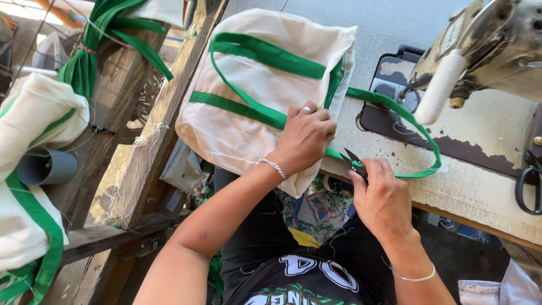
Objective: The person sews green straps onto a white canvas bag using a sewing machine. They guide the fabric under the needle, stitch the straps, and then use scissors to trim excess thread and fabric from the bag.
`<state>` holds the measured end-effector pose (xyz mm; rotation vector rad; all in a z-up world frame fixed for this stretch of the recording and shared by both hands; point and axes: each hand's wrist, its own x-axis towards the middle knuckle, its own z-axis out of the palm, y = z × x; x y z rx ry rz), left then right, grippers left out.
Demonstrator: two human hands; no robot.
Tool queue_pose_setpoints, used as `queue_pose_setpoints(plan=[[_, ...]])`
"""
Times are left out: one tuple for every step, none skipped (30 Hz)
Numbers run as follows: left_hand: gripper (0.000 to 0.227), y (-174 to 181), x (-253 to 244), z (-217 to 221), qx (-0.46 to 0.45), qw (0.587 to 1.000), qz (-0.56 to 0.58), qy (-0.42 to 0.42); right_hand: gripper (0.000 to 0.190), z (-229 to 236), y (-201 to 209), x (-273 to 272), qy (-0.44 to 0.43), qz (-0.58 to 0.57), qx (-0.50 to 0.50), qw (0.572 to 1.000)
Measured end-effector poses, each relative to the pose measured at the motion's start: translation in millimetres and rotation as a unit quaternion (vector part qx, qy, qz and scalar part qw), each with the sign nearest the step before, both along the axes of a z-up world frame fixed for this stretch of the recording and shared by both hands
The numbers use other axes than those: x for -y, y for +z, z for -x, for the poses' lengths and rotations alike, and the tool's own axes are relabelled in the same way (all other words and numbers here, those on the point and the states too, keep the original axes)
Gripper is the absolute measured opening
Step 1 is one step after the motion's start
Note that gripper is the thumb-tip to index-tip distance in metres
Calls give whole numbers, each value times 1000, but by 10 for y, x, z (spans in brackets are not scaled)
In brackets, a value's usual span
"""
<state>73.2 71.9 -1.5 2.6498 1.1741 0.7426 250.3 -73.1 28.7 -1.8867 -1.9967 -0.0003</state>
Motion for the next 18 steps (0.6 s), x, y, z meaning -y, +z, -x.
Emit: queue_pose_setpoints(plan=[[14, 35, 8, 9, 29, 999, 32, -1, 33, -32, 3, 22, -11, 13, -18, 1000], [14, 83, 2, 59, 27, 999, 30, -7, 33, -52, 5, 17, -17, 11, -20, 1000], [13, 127, -6, 111, 112, 987, 112, -11, 33, -70, 3, 12, -16, 3, -35, 999], [12, 163, 11, 172, 194, 961, 195, -10, 34, -88, 1, 20, -12, -2, -49, 999], [12, 180, 39, 186, 192, 961, 196, -12, 34, -86, 32, 2, -15, -1, -51, 999], [11, 203, 55, 211, 246, 941, 232, 4, 33, -83, 68, -42, -1, -3, -61, 998], [10, 228, 73, 243, 299, 916, 267, 20, 32, -72, 106, -84, 12, -6, -71, 997], [10, 238, 82, 238, 299, 916, 265, 22, 32, -51, 122, -133, 15, -7, -71, 997], [7, 249, 92, 235, 307, 920, 245, 6, 32, -28, 140, -181, 29, -3, -88, 996], [5, 256, 107, 230, 315, 922, 224, -9, 31, -5, 157, -223, 43, 3, -104, 994], [5, 295, 129, 238, 315, 923, 223, -8, 31, 11, 143, -263, 45, 2, -104, 994], [6, 333, 150, 237, 304, 925, 226, -22, 30, 25, 130, -295, 54, 6, -98, 994], [9, 370, 170, 233, 292, 928, 230, -36, 30, 34, 117, -328, 62, 11, -93, 994], [9, 375, 174, 237, 291, 928, 229, -37, 30, 59, 149, -349, 61, 9, -94, 994], [9, 377, 175, 240, 290, 928, 231, -41, 28, 81, 179, -372, 67, 34, -105, 992], [9, 371, 192, 239, 290, 927, 235, -45, 27, 103, 208, -373, 72, 61, -117, 989], [9, 364, 198, 248, 289, 926, 237, -47, 27, 138, 232, -382, 70, 61, -118, 989], [9, 357, 195, 246, 289, 929, 223, -55, 25, 162, 258, -401, 76, 66, -119, 988]])
